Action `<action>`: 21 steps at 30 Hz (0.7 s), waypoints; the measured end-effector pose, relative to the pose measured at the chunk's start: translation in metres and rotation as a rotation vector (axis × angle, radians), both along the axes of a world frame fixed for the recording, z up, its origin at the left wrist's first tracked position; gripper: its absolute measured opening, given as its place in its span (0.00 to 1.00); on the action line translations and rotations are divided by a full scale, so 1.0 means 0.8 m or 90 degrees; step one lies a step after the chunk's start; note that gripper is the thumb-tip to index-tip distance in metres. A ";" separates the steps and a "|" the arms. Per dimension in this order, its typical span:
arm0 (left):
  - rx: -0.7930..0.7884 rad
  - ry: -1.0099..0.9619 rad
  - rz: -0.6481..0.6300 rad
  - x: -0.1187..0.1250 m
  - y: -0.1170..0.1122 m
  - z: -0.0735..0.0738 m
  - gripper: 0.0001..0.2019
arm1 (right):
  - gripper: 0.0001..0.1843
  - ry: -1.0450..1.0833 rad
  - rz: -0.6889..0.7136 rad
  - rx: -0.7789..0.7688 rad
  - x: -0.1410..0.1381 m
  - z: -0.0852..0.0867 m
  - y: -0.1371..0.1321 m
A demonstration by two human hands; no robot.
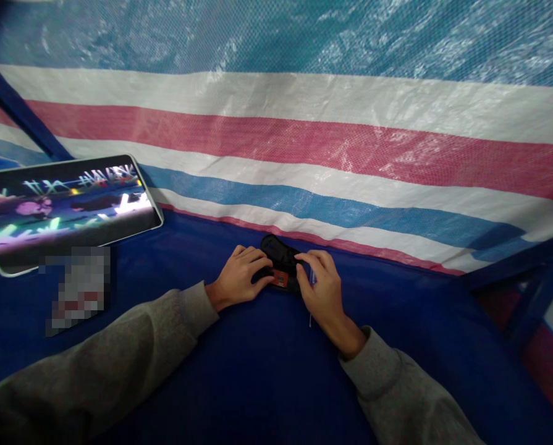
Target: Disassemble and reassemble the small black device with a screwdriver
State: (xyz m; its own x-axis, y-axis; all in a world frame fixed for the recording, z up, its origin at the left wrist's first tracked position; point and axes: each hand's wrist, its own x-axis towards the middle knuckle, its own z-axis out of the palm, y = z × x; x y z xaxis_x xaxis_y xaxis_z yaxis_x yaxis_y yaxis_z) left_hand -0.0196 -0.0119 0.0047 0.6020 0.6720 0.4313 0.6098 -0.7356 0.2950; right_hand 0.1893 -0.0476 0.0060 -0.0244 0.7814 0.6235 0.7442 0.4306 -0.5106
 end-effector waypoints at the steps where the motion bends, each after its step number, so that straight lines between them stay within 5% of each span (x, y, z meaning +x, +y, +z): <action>1: -0.006 0.006 -0.003 0.000 0.000 0.000 0.12 | 0.10 -0.045 0.005 -0.003 0.003 -0.002 0.004; 9: -0.044 -0.001 0.003 0.001 0.005 -0.002 0.13 | 0.11 -0.112 0.018 -0.080 0.017 -0.016 0.021; 18: 0.033 -0.213 0.064 -0.003 0.003 0.001 0.37 | 0.14 0.160 0.048 -0.153 0.016 0.046 0.008; 21: 0.051 -0.212 0.030 -0.003 0.003 0.000 0.34 | 0.14 0.301 0.109 -0.230 0.012 0.052 0.007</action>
